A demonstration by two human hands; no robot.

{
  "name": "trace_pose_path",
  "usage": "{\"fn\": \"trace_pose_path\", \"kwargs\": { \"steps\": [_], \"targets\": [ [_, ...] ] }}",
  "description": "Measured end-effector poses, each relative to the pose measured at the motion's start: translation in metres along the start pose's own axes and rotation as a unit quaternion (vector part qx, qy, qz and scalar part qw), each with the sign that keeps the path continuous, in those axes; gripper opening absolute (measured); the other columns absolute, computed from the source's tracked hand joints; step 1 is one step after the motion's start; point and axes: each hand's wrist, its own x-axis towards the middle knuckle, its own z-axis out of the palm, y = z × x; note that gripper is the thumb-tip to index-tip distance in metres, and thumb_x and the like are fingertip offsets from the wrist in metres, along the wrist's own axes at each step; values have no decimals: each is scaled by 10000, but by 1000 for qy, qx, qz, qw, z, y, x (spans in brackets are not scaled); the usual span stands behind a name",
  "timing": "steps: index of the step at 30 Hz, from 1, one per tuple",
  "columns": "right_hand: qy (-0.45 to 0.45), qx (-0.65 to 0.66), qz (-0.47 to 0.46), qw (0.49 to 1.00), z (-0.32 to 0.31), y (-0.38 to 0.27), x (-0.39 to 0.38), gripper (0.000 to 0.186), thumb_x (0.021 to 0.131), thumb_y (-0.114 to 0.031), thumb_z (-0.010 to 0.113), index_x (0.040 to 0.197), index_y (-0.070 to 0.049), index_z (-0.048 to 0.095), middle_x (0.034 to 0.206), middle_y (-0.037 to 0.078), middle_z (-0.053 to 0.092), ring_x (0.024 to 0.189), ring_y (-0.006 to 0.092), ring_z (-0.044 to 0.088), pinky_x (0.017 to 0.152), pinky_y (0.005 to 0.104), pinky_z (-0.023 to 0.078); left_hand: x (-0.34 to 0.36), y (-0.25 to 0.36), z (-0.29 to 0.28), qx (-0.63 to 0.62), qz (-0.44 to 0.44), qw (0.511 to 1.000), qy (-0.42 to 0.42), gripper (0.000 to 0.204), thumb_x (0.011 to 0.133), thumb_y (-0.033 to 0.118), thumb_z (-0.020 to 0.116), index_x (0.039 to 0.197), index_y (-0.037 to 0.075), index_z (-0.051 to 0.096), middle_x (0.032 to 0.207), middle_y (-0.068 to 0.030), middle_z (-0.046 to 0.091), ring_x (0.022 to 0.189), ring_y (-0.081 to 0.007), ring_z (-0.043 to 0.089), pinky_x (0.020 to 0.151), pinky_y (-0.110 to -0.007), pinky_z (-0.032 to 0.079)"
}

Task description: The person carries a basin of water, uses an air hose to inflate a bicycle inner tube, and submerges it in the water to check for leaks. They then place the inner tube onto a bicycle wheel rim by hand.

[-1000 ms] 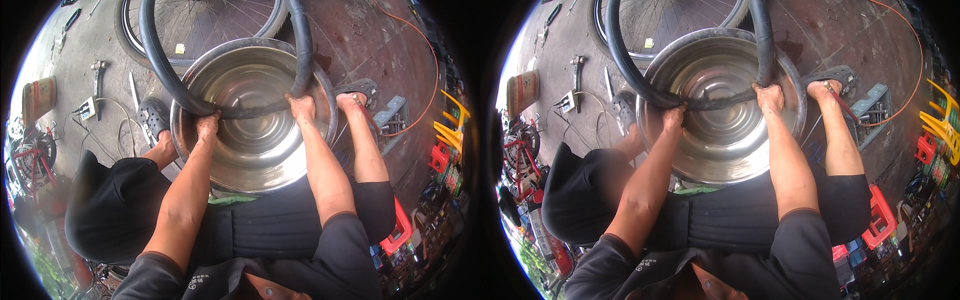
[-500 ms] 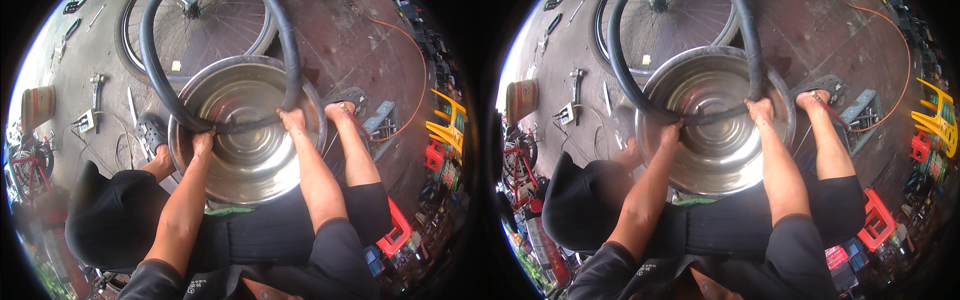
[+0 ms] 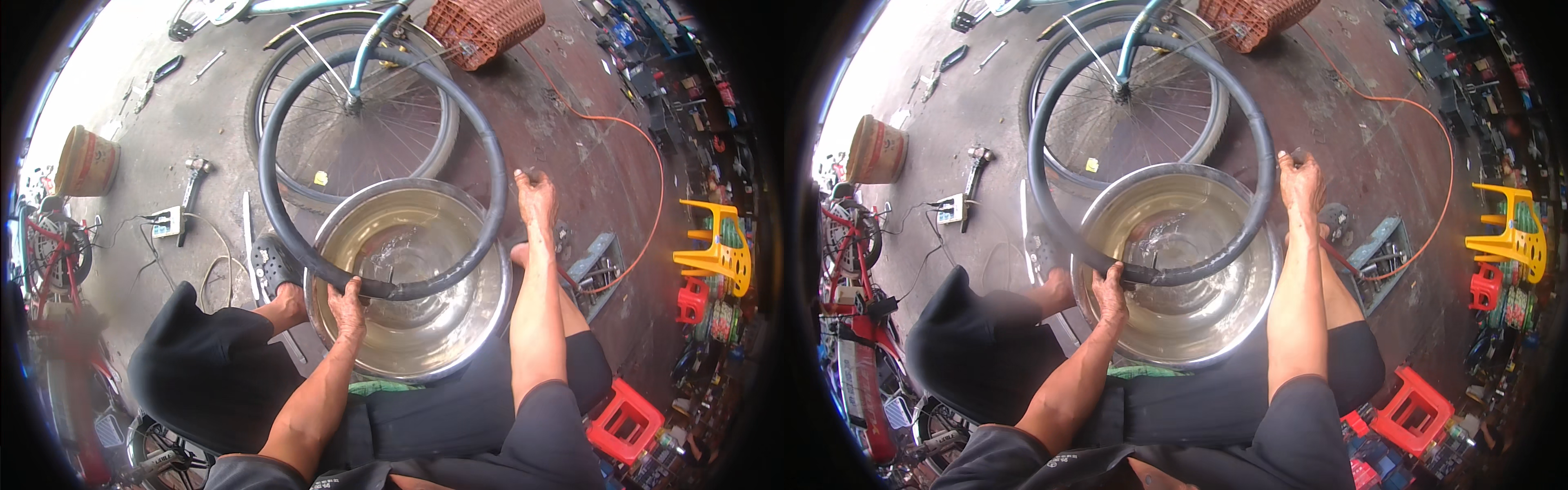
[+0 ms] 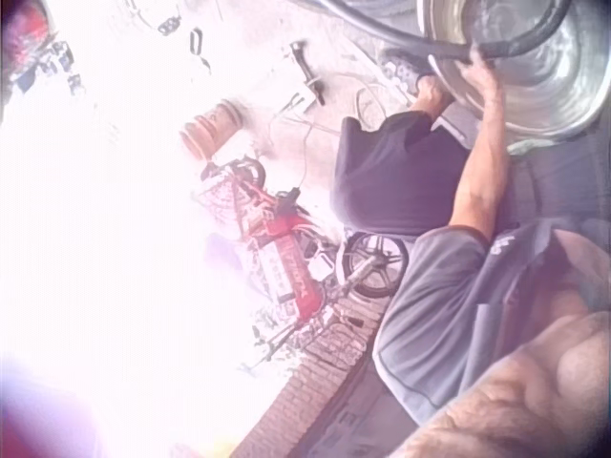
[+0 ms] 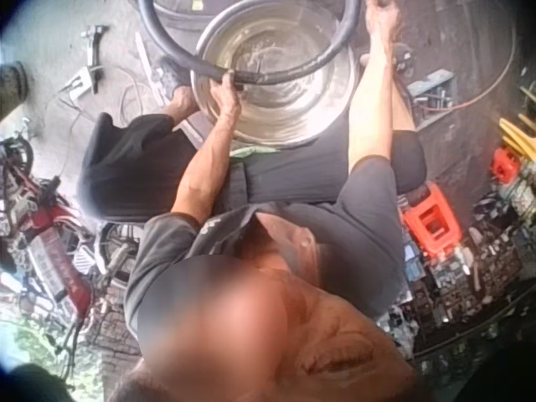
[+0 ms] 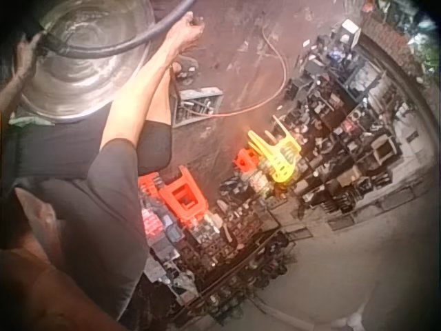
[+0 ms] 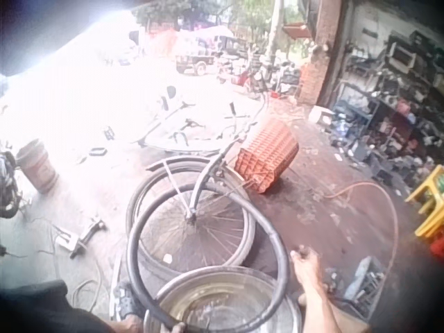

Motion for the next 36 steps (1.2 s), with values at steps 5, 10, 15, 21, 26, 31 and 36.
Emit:
{"fn": "trace_pose_path", "kwargs": {
  "steps": [5,10,15,21,26,31,36],
  "targets": [
    [-93,-118,-44,988,55,-64,67,582,877,-443,598,1329,-87,513,1270,183,570,1205,351,526,999,450,428,52,80,-20,74,78,991,80,667,861,295,686,1316,-91,388,1161,-238,563,1050,-307,557,946,-370,414],
    [-95,-168,-108,975,96,-97,111,569,890,-428,592,1350,-109,491,1349,168,496,1258,346,469,1028,475,406,121,119,-35,20,110,983,148,605,885,235,664,1364,-5,381,951,-145,588,807,-234,592,727,-337,479],
    [-79,-191,-175,963,133,-147,145,553,895,-415,595,1346,-113,490,1362,156,480,1293,341,433,1049,492,379,164,118,-43,-72,111,986,102,478,897,207,658,1307,45,475,737,-30,540,545,-133,513,475,-282,427],
    [-42,-239,-294,924,166,-148,184,414,915,-370,576,1219,-89,579,1166,138,609,1056,330,613,873,442,505,159,130,-16,-44,16,995,89,232,931,185,567,1096,22,565,720,-28,537,544,-117,492,477,-272,402],
    [1,-310,-252,917,72,10,170,304,894,-271,596,1109,-58,616,1017,139,662,938,351,640,803,461,508,185,158,15,30,56,998,23,386,897,249,619,1195,14,548,753,-42,562,580,-126,524,513,-268,425],
    [-192,-195,-62,960,29,-2,40,602,830,-465,633,1178,25,606,1127,229,637,1057,377,616,903,417,476,184,181,15,129,132,983,5,498,871,275,655,1276,17,523,770,-45,581,623,-134,555,541,-275,446],
    [-531,271,108,796,-11,-2,-7,571,802,-352,699,1243,-22,551,1143,109,636,1076,222,579,943,402,443,127,173,-34,68,25,992,-106,236,842,200,651,1004,31,616,740,-37,570,628,-144,563,553,-289,460]
  ]
}}
